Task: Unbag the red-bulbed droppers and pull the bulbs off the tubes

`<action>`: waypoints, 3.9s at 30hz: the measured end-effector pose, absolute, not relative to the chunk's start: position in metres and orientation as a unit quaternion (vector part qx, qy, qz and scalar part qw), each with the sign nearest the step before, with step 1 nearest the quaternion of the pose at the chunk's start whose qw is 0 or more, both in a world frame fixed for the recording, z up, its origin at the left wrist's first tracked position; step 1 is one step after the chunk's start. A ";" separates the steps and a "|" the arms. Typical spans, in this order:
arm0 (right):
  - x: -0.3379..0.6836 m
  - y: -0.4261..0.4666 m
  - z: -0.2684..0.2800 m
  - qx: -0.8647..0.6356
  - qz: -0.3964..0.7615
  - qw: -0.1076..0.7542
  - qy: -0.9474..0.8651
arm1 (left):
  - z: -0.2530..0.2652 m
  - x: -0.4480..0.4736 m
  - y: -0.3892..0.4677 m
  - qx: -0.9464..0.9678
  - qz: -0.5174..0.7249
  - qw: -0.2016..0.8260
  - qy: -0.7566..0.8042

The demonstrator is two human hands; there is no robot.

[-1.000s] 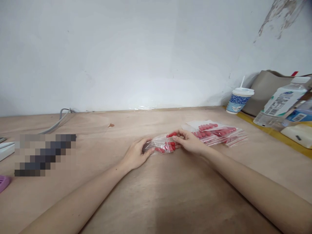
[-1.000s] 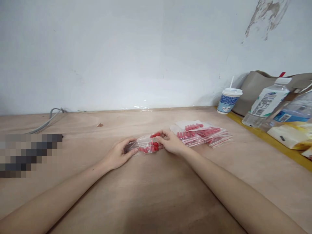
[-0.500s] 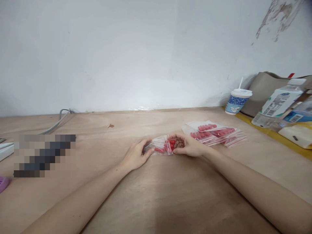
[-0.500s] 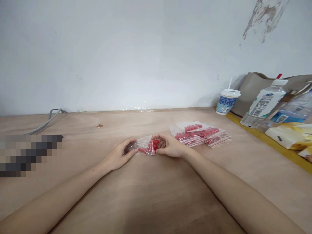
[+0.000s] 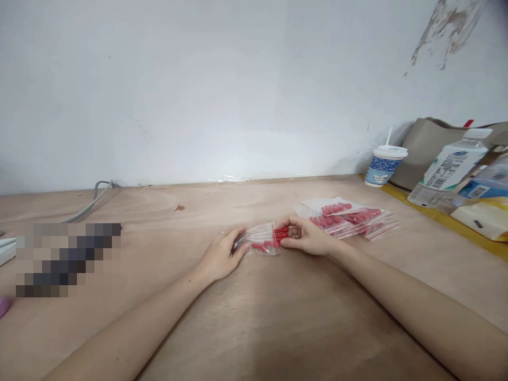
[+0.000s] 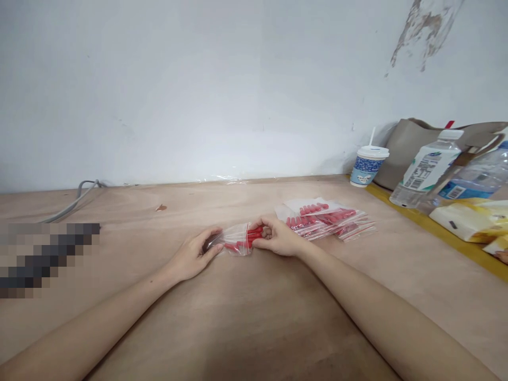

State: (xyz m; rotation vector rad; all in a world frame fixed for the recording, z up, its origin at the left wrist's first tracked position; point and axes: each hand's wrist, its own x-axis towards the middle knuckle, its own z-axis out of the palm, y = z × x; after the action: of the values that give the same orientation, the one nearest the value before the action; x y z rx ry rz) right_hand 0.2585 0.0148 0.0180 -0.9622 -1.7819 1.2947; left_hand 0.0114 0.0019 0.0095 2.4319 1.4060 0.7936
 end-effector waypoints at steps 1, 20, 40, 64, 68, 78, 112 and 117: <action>0.259 0.016 0.019 -0.379 0.523 0.368 -0.669 | 0.010 0.011 0.002 0.827 0.269 0.114 0.480; 0.279 0.030 0.014 -0.341 0.026 0.436 -0.832 | 0.011 -0.011 0.014 0.833 0.185 0.075 0.515; 0.254 0.038 -0.002 -0.377 -0.046 0.291 -0.878 | 0.011 -0.011 0.014 0.828 0.166 0.056 0.533; 0.243 0.011 0.022 -0.415 0.032 0.243 -0.876 | 0.017 -0.005 0.002 0.870 0.154 0.074 0.462; 0.242 0.011 0.025 -0.419 0.061 0.205 -0.882 | 0.017 0.000 0.004 0.850 0.190 0.085 0.483; 0.232 0.012 0.023 -0.394 0.035 0.206 -0.895 | 0.015 0.012 0.004 0.811 0.257 0.093 0.517; 0.271 0.042 0.036 -0.419 0.377 0.518 -0.644 | 0.038 -0.026 0.015 0.839 0.113 0.112 0.520; 0.277 0.045 0.032 -0.457 0.117 0.527 -0.707 | 0.035 -0.013 0.008 0.851 0.198 0.098 0.476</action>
State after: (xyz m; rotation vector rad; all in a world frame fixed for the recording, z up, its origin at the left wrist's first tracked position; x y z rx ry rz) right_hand 0.2770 0.0452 0.0319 -1.0920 -1.6913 0.2801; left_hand -0.0125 0.0080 0.0351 2.5204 1.4078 0.5870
